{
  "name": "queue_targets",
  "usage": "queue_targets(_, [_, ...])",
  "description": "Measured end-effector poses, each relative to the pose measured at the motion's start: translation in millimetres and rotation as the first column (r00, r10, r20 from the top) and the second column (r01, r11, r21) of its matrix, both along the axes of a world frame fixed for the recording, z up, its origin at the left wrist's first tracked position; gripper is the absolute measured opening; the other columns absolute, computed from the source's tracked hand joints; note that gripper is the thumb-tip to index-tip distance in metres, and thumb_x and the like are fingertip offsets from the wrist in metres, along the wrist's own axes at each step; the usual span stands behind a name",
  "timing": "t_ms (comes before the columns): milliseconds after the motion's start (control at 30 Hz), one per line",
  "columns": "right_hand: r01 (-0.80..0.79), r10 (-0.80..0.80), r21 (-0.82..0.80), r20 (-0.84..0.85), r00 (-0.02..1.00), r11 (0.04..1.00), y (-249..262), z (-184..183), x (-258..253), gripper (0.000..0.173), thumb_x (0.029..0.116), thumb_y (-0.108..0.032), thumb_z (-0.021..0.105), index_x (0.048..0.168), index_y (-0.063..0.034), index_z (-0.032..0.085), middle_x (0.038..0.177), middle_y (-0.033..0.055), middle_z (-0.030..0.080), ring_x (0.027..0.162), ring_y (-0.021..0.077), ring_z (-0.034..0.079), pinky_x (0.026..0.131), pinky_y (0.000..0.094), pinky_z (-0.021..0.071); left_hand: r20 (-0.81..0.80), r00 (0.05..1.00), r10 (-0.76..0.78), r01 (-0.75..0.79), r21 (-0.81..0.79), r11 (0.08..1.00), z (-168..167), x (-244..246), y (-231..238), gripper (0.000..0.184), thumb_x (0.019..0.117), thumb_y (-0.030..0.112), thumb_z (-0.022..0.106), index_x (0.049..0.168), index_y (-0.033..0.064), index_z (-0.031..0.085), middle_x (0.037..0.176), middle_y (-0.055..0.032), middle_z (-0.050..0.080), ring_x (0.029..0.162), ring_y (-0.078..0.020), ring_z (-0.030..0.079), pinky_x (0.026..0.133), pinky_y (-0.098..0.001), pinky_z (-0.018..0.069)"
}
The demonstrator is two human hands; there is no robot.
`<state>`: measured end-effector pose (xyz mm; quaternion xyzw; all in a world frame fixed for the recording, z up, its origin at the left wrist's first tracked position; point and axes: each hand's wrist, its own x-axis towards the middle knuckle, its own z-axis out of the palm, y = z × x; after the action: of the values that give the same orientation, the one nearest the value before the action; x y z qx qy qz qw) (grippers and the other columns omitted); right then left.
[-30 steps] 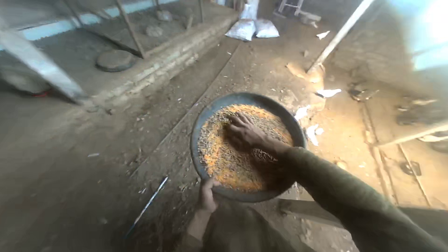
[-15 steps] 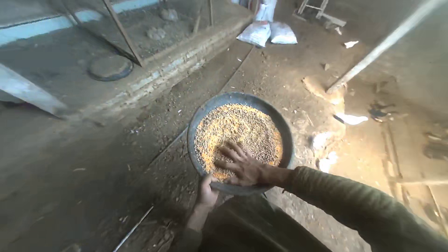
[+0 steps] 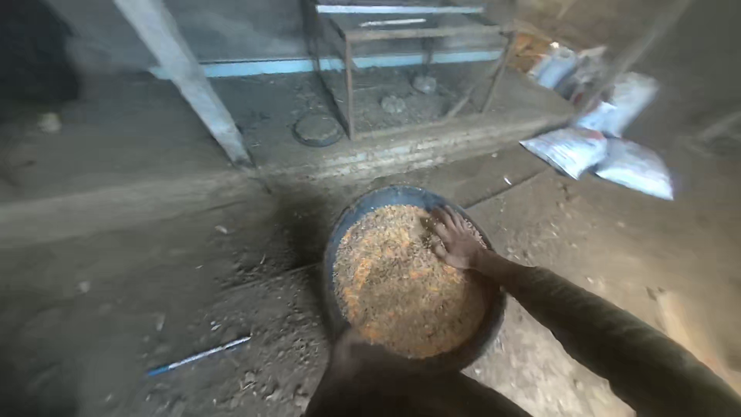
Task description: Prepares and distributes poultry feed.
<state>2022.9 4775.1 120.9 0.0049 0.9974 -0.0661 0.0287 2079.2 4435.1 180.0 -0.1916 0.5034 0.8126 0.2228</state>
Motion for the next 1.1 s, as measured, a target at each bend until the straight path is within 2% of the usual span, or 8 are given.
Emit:
queue_targets(167, [-0.077, 0.082, -0.271, 0.006, 0.997, 0.960, -39, -14, -127, 0.068, 0.1002, -0.061, 0.043, 0.153, -0.0182, 0.048, 0.162, 0.0192, 0.036, 0.151, 0.0407, 0.029, 0.122, 0.0604, 0.0262, -0.006, 0.996, 0.087, -0.087, -0.068, 0.994, -32, -43, 48, 0.020, 0.0843, -0.018, 0.040, 0.092, -0.0016, 0.048, 0.072, -0.0041, 0.055, 0.060, -0.0022, 0.054, 0.055, -0.0173, 0.0485])
queue_targets(267, [-0.192, 0.224, -0.311, 0.070, 0.972, 0.931, -68, -35, -162, 0.074, 0.0968, -0.064, 0.050, 0.151, -0.0140, 0.049, 0.163, 0.0207, 0.034, 0.151, 0.0425, 0.029, 0.121, 0.0629, 0.0263, 0.137, 0.985, 0.101, -0.065, -0.242, 0.968, -8, -87, 80, 0.016, 0.0962, -0.017, 0.037, 0.099, -0.0053, 0.048, 0.080, -0.0060, 0.053, 0.067, -0.0028, 0.051, 0.062, -0.0154, 0.0462])
queue_targets(467, [-0.659, 0.680, -0.184, 0.091, 0.727, 0.729, -20, -50, -200, 0.039, 0.1038, -0.036, 0.054, 0.141, -0.0244, 0.058, 0.161, 0.0083, 0.041, 0.153, 0.0383, 0.027, 0.120, 0.0660, 0.0226, -0.002, 0.965, 0.262, -0.257, 0.187, 0.948, -111, -180, 103, 0.022, 0.0904, -0.008, 0.035, 0.092, 0.0077, 0.050, 0.070, 0.0032, 0.060, 0.062, -0.0020, 0.061, 0.056, -0.0200, 0.0531])
queue_targets(600, [-0.576, 0.565, 0.074, 0.130, 0.815, 0.814, 64, -55, -306, 0.042, 0.1054, -0.039, 0.046, 0.142, -0.0241, 0.059, 0.166, 0.0140, 0.032, 0.155, 0.0463, 0.015, 0.118, 0.0761, 0.0091, -0.026, 0.987, 0.157, -0.149, 0.209, 0.967, -181, -288, 101, 0.022, 0.0777, 0.002, 0.045, 0.094, 0.0119, 0.055, 0.071, 0.0028, 0.069, 0.063, -0.0064, 0.068, 0.056, -0.0269, 0.0586])
queue_targets(700, [-0.340, 0.335, 0.117, 0.061, 0.940, 0.933, 94, -54, -414, 0.063, 0.1047, -0.054, 0.030, 0.160, -0.0243, 0.037, 0.169, 0.0189, 0.021, 0.156, 0.0472, 0.011, 0.120, 0.0731, 0.0099, 0.238, 0.967, 0.094, -0.083, -0.057, 0.995, -111, -369, 121, 0.026, 0.0933, -0.010, 0.034, 0.093, 0.0096, 0.051, 0.071, 0.0016, 0.060, 0.062, -0.0047, 0.060, 0.061, -0.0220, 0.0532])
queue_targets(800, [-0.208, 0.207, -0.033, -0.040, 0.978, 0.978, 70, -66, -509, 0.066, 0.1032, -0.063, 0.028, 0.159, -0.0299, 0.037, 0.167, 0.0198, 0.027, 0.154, 0.0473, 0.017, 0.119, 0.0730, 0.0163, 0.071, 0.982, 0.173, -0.170, -0.044, 0.984, -123, -426, 135, 0.025, 0.0884, -0.008, 0.036, 0.081, 0.0121, 0.050, 0.063, 0.0044, 0.060, 0.054, -0.0015, 0.059, 0.050, -0.0183, 0.0496])
queue_targets(967, [-0.491, 0.529, -0.272, 0.090, 0.844, 0.828, 14, -74, -574, 0.062, 0.1051, -0.059, 0.037, 0.155, -0.0236, 0.045, 0.169, 0.0183, 0.022, 0.155, 0.0483, 0.014, 0.118, 0.0733, 0.0185, -0.015, 0.970, 0.242, -0.238, 0.140, 0.961, -173, -500, 142, 0.020, 0.0790, 0.006, 0.044, 0.083, 0.0180, 0.059, 0.069, 0.0043, 0.069, 0.061, -0.0055, 0.067, 0.056, -0.0256, 0.0573])
queue_targets(1100, [-0.643, 0.661, -0.153, 0.177, 0.729, 0.751, 33, -35, -614, 0.062, 0.1022, -0.067, 0.038, 0.156, -0.0353, 0.042, 0.172, 0.0046, 0.020, 0.158, 0.0413, 0.005, 0.117, 0.0784, 0.0010, 0.014, 0.913, 0.408, -0.406, 0.134, 0.904, -187, -551, 145, 0.019, 0.0796, 0.010, 0.045, 0.081, 0.0180, 0.061, 0.070, 0.0025, 0.071, 0.062, -0.0070, 0.069, 0.057, -0.0281, 0.0588])
